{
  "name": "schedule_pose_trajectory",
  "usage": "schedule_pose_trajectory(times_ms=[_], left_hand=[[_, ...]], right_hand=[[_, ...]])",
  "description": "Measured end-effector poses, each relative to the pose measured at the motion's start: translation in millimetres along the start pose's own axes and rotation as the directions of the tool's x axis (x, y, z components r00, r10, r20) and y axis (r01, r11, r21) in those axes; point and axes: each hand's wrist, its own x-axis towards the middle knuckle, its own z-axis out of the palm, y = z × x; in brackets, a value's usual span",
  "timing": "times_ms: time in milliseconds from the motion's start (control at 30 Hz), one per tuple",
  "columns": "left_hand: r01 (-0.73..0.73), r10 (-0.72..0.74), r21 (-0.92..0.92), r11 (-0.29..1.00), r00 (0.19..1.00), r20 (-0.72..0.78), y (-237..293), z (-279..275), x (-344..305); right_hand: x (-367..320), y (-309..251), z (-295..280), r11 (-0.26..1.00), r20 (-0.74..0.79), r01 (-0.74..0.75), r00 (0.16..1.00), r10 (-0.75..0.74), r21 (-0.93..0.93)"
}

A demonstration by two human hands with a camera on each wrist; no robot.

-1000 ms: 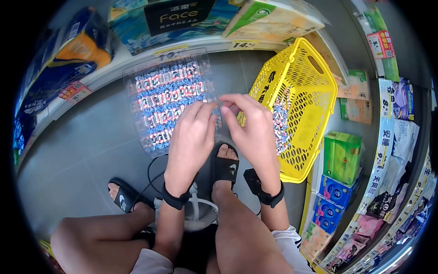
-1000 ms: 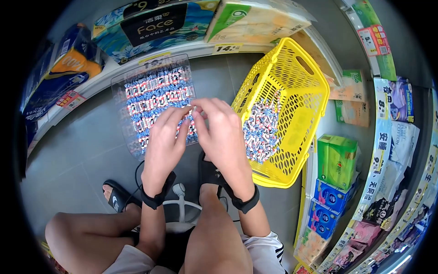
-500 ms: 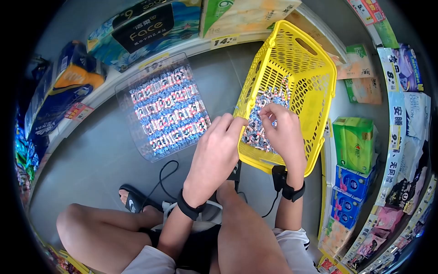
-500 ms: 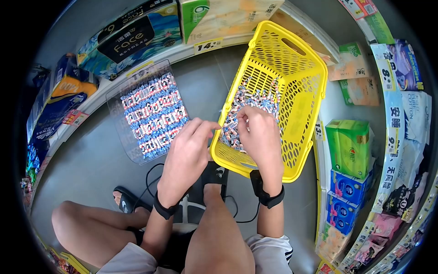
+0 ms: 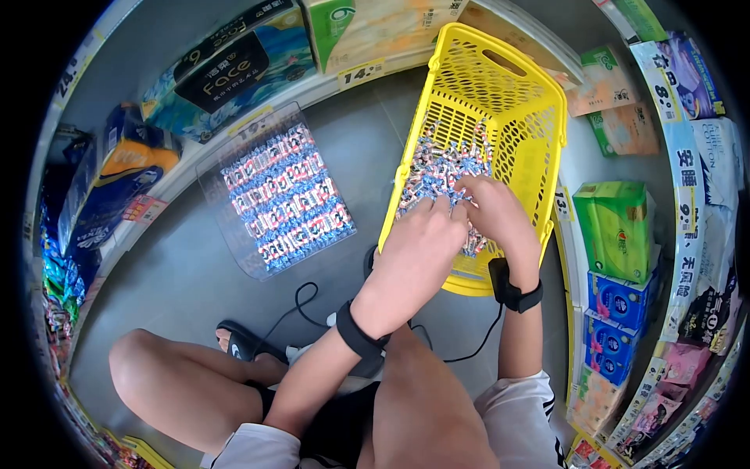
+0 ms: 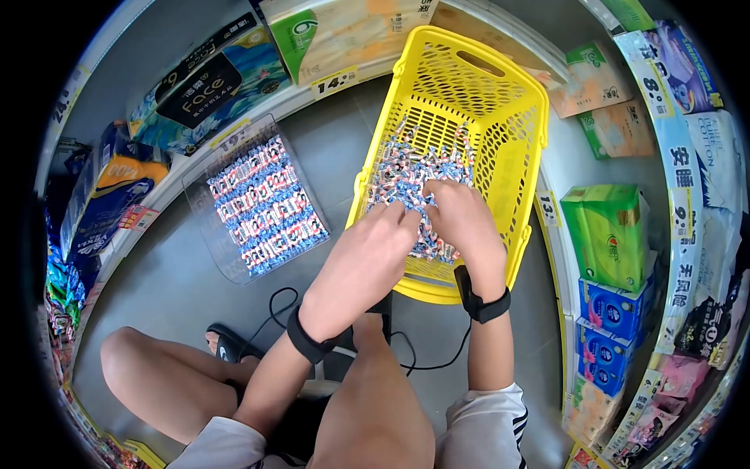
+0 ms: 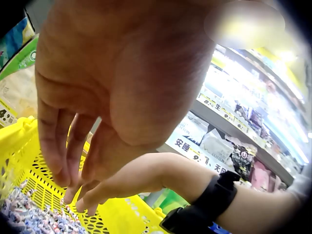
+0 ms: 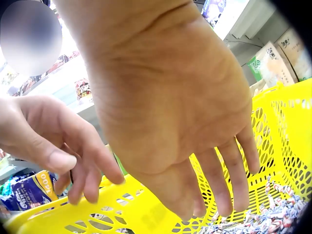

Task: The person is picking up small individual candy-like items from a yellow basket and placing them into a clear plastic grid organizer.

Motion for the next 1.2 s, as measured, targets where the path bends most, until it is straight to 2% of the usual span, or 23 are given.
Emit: schedule_pose_trajectory(times_ms=[33,67,133,200,267,333,367,433,467,533,567,700,767,800,833,867,900,1033,1100,1200], left_hand=[[-0.03,0.025,0.059,0.998,0.996,0.085,0,7,2],[-0.034,0.029,0.058,0.998,0.996,0.089,1,13,5],[-0.02,-0.014,0.173,0.985,0.981,0.196,2,23,11],[-0.047,0.005,0.206,0.977,0.98,0.201,-1,36,16],[0.049,-0.104,0.214,0.976,0.961,0.256,0,48,23],[0.021,-0.097,0.263,0.965,0.955,0.28,6,51,34],[0.071,-0.151,0.258,0.964,0.94,0.305,9,55,40],[0.165,-0.246,0.236,0.957,0.898,0.366,6,65,54],[0.162,-0.242,0.235,0.959,0.897,0.369,3,73,62],[0.25,-0.342,0.263,0.932,0.844,0.413,-3,85,78],[0.275,-0.364,0.259,0.926,0.83,0.423,-11,98,84],[0.168,-0.298,0.326,0.93,0.864,0.405,-21,110,89],[0.151,-0.28,0.314,0.937,0.862,0.422,-32,118,90],[0.134,-0.263,0.302,0.944,0.858,0.442,-35,117,90],[0.135,-0.264,0.302,0.944,0.857,0.442,-37,118,90],[0.16,-0.308,0.326,0.932,0.823,0.478,-39,118,89],[0.182,-0.351,0.351,0.918,0.786,0.51,-42,121,90],[0.244,-0.387,0.324,0.914,0.766,0.514,-61,131,86],[0.065,-0.212,0.314,0.947,0.862,0.461,-64,132,79],[0.128,-0.296,0.355,0.926,0.828,0.476,-63,136,85]], right_hand=[[0,4,0,0.999,0.064,-0.026,0.998,0.027,-0.022],[1,10,2,0.999,0.062,-0.031,0.998,0.032,-0.02],[7,21,8,0.997,0.161,-0.051,0.985,0.059,-0.054],[14,27,11,0.997,0.206,-0.058,0.976,0.069,-0.054],[22,30,12,0.996,0.251,-0.06,0.965,0.073,-0.058],[27,36,13,1.0,0.329,0.005,0.944,-0.007,0.01],[31,41,18,1.0,0.328,0.004,0.945,-0.006,0.009],[36,51,29,0.991,0.54,-0.113,0.83,0.137,-0.077],[30,54,29,0.99,0.54,-0.118,0.83,0.141,-0.077],[11,43,18,0.958,0.377,-0.262,0.881,0.288,-0.119],[8,39,17,0.942,0.344,-0.292,0.878,0.332,-0.164],[6,45,26,0.952,0.284,-0.22,0.918,0.277,-0.215],[26,44,25,0.937,0.539,-0.207,0.774,0.333,-0.282],[32,45,28,0.937,0.539,-0.206,0.774,0.333,-0.282],[37,45,32,0.939,0.585,-0.223,0.737,0.337,-0.26],[40,46,35,0.941,0.63,-0.242,0.698,0.339,-0.238],[41,49,39,0.94,0.63,-0.243,0.698,0.34,-0.237],[44,59,45,0.961,0.659,-0.183,0.7,0.276,-0.208],[43,63,44,0.965,0.673,-0.171,0.692,0.262,-0.199],[39,71,41,0.977,0.673,-0.185,0.71,0.208,-0.107]])
